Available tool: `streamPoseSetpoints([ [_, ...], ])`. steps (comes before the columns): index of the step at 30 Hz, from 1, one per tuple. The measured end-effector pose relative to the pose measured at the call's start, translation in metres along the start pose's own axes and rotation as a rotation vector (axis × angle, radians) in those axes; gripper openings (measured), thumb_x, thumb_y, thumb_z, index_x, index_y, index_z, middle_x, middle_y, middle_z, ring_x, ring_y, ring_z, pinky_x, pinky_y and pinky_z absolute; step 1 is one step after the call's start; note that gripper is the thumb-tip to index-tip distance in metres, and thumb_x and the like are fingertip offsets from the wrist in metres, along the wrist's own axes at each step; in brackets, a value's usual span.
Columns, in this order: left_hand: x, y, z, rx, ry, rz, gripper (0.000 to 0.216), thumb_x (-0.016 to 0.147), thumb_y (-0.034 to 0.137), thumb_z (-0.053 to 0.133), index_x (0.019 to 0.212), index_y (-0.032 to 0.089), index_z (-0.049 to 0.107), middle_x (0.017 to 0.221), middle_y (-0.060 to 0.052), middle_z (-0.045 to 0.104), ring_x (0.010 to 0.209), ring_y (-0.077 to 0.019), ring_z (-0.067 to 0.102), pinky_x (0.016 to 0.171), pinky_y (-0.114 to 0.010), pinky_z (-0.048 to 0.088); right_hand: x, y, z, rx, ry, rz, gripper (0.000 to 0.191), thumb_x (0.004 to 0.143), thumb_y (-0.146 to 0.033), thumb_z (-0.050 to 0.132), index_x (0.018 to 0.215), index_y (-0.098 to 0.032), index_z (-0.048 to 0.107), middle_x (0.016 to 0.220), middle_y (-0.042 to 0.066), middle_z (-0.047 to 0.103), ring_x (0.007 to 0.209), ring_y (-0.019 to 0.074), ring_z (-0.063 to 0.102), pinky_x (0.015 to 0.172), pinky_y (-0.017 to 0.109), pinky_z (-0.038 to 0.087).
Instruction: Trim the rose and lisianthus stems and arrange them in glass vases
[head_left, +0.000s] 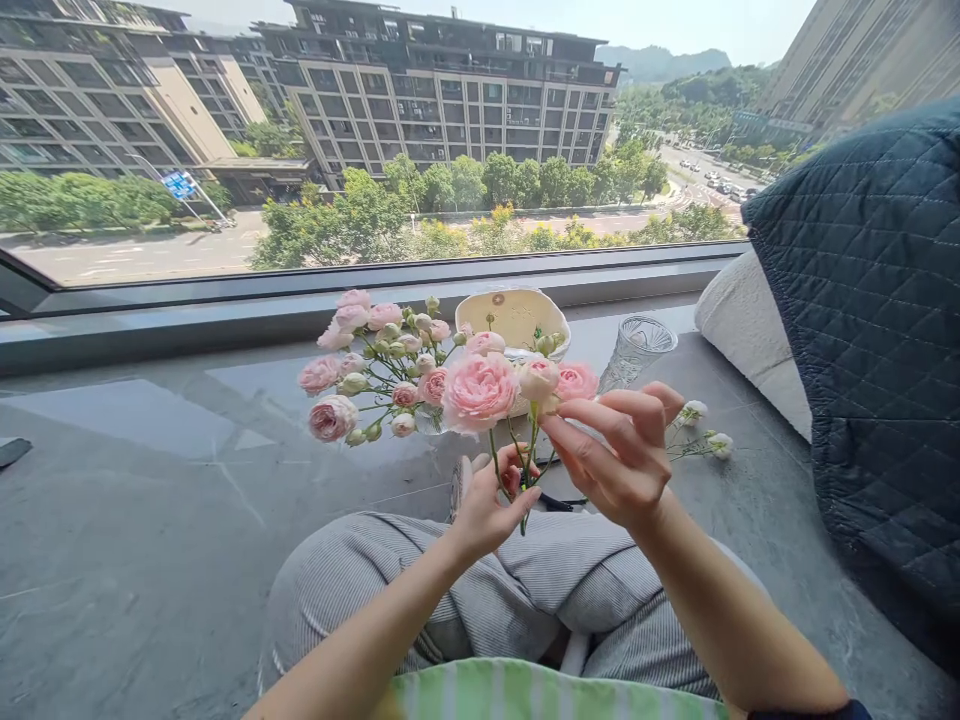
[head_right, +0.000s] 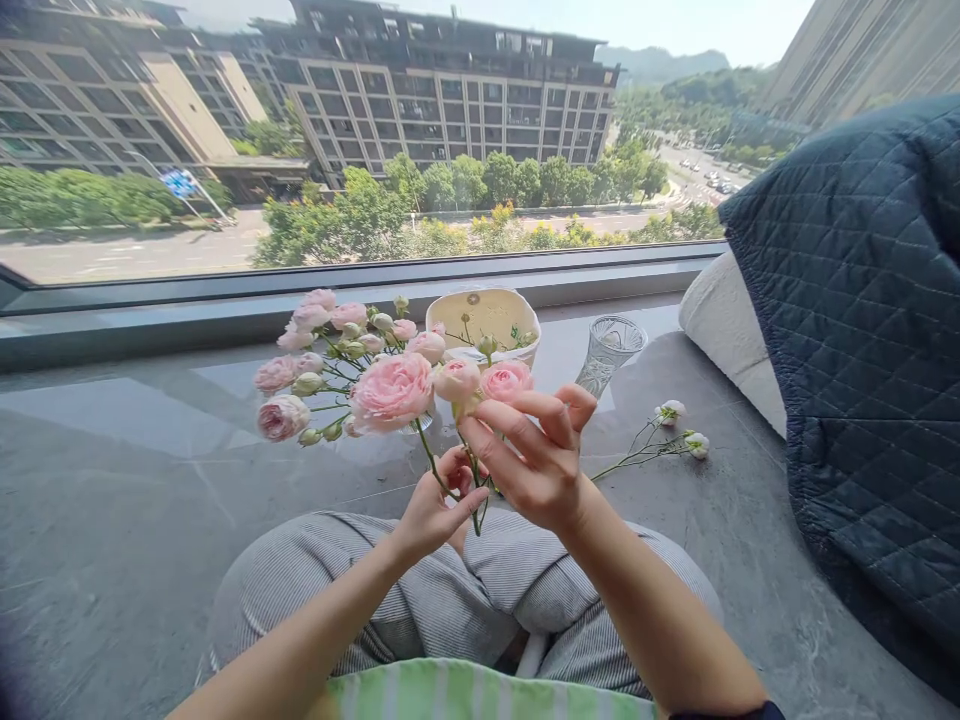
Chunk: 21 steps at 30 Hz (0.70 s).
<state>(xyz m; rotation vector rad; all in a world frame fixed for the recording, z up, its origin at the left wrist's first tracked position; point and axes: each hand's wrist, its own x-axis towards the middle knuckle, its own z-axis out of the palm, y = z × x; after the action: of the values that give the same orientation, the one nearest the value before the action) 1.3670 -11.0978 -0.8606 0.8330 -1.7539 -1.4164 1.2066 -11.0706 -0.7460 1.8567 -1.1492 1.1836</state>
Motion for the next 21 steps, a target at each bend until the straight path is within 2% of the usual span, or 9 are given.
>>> streamPoseSetpoints([
  [4, 0.002, 0.000, 0.001, -0.332, 0.069, -0.079, 0.040, 0.083, 0.044, 0.062, 0.109, 0.017, 0.047, 0.086, -0.005, 0.061, 0.072, -0.0112, 0.053, 0.066, -0.023, 0.041, -0.002, -0.003, 0.003, 0.042, -0.062, 0.006, 0.012, 0.084, -0.026, 0.065, 0.093, -0.034, 0.069, 0.087, -0.006, 0.073, 0.087, 0.0162, 0.056, 0.088, 0.038, 0.030],
  [8, 0.004, -0.002, 0.001, -0.471, 0.113, -0.167, 0.041, 0.081, 0.046, 0.065, 0.104, 0.017, 0.047, 0.075, 0.000, 0.060, 0.069, -0.0098, 0.053, 0.060, -0.020, 0.037, 0.002, -0.007, 0.003, 0.109, -0.077, 0.087, 0.008, 0.084, -0.024, 0.065, 0.087, -0.031, 0.067, 0.084, -0.007, 0.074, 0.082, 0.0162, 0.059, 0.086, 0.038, 0.031],
  [16, 0.007, -0.002, 0.002, -0.596, 0.176, -0.318, 0.050, 0.067, 0.054, 0.074, 0.087, 0.017, 0.049, 0.065, 0.003, 0.051, 0.054, -0.0055, 0.040, 0.048, -0.019, 0.026, 0.005, -0.006, 0.001, 0.223, 0.062, 0.417, 0.007, 0.082, -0.020, 0.066, 0.085, -0.027, 0.065, 0.077, -0.003, 0.072, 0.075, 0.0173, 0.062, 0.083, 0.040, 0.043],
  [21, 0.010, -0.004, 0.002, -0.616, 0.248, -0.335, 0.050, 0.064, 0.054, 0.076, 0.086, 0.017, 0.049, 0.066, 0.003, 0.051, 0.056, -0.0059, 0.041, 0.049, -0.019, 0.029, 0.011, 0.003, -0.003, 0.241, 0.182, 0.460, 0.008, 0.082, -0.020, 0.066, 0.087, -0.026, 0.064, 0.079, -0.001, 0.067, 0.077, 0.0177, 0.062, 0.075, 0.038, 0.050],
])
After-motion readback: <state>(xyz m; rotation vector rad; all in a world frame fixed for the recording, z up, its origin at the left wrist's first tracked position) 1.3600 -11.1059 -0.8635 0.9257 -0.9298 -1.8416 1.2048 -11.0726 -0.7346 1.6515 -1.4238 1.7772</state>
